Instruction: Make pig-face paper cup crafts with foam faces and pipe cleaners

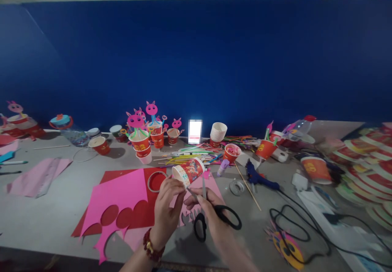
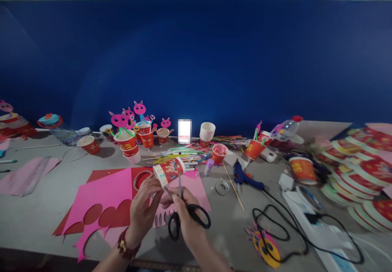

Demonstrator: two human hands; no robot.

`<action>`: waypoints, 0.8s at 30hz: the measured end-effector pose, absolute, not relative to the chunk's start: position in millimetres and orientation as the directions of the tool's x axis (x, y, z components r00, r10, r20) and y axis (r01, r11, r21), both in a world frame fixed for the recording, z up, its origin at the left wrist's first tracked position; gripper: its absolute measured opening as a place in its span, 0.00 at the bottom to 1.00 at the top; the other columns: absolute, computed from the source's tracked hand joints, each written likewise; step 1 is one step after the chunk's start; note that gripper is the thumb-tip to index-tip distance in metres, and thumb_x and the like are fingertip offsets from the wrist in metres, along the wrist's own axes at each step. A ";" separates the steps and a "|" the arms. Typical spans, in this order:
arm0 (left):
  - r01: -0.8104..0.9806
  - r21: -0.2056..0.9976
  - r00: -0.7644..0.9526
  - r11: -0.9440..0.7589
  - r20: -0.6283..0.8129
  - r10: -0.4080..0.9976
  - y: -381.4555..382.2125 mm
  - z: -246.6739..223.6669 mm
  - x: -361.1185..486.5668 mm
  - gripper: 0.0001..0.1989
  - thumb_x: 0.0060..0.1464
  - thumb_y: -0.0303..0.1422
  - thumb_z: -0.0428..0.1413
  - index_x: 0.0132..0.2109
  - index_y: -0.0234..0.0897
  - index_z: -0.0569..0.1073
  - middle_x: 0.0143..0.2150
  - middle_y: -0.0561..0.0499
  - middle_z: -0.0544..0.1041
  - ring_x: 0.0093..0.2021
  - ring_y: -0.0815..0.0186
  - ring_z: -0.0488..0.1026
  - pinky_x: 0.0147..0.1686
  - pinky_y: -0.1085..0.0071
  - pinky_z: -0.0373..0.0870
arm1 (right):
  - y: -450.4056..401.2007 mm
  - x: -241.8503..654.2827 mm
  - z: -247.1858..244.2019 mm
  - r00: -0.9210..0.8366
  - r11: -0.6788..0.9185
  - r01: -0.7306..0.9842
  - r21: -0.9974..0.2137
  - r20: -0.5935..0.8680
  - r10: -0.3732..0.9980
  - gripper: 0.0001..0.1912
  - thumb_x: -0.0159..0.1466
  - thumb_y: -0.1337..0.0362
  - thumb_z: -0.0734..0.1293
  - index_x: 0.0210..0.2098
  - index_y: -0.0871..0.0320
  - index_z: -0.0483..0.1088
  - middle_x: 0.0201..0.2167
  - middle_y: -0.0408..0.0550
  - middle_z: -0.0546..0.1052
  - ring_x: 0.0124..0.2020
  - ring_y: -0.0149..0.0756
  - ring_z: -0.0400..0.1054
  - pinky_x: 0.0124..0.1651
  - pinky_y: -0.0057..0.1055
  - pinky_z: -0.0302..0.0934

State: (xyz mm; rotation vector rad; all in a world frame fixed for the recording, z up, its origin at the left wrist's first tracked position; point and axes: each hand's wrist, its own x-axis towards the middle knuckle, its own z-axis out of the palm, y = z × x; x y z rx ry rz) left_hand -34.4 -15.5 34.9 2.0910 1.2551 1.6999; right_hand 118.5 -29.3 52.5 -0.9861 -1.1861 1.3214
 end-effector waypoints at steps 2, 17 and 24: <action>0.535 0.540 0.031 -0.649 0.756 0.654 -13.9 32.7 -36.3 0.12 0.60 0.20 0.54 0.43 0.44 0.72 0.38 0.51 0.78 0.45 0.60 0.75 0.51 0.54 0.71 | -29.7 115.7 52.0 -0.101 -0.008 -0.269 -0.963 0.020 0.995 0.11 0.67 0.56 0.65 0.40 0.55 0.76 0.29 0.46 0.81 0.33 0.39 0.75 0.38 0.32 0.70; 0.640 0.521 0.272 -0.565 0.534 0.801 -8.1 59.2 -52.6 0.06 0.64 0.25 0.51 0.38 0.41 0.66 0.35 0.50 0.74 0.38 0.58 0.70 0.43 0.59 0.67 | -14.0 135.8 41.8 -0.419 0.631 0.531 -0.565 0.472 0.776 0.12 0.71 0.66 0.59 0.37 0.55 0.74 0.30 0.49 0.78 0.33 0.42 0.72 0.37 0.35 0.63; 0.515 0.650 0.143 -0.560 0.579 0.803 -15.0 40.8 -42.8 0.06 0.64 0.24 0.51 0.42 0.41 0.68 0.39 0.50 0.74 0.41 0.61 0.71 0.44 0.63 0.68 | -19.4 129.2 43.4 -0.259 0.283 0.212 -0.935 0.225 0.939 0.13 0.71 0.59 0.59 0.40 0.55 0.74 0.31 0.47 0.79 0.32 0.39 0.74 0.36 0.31 0.68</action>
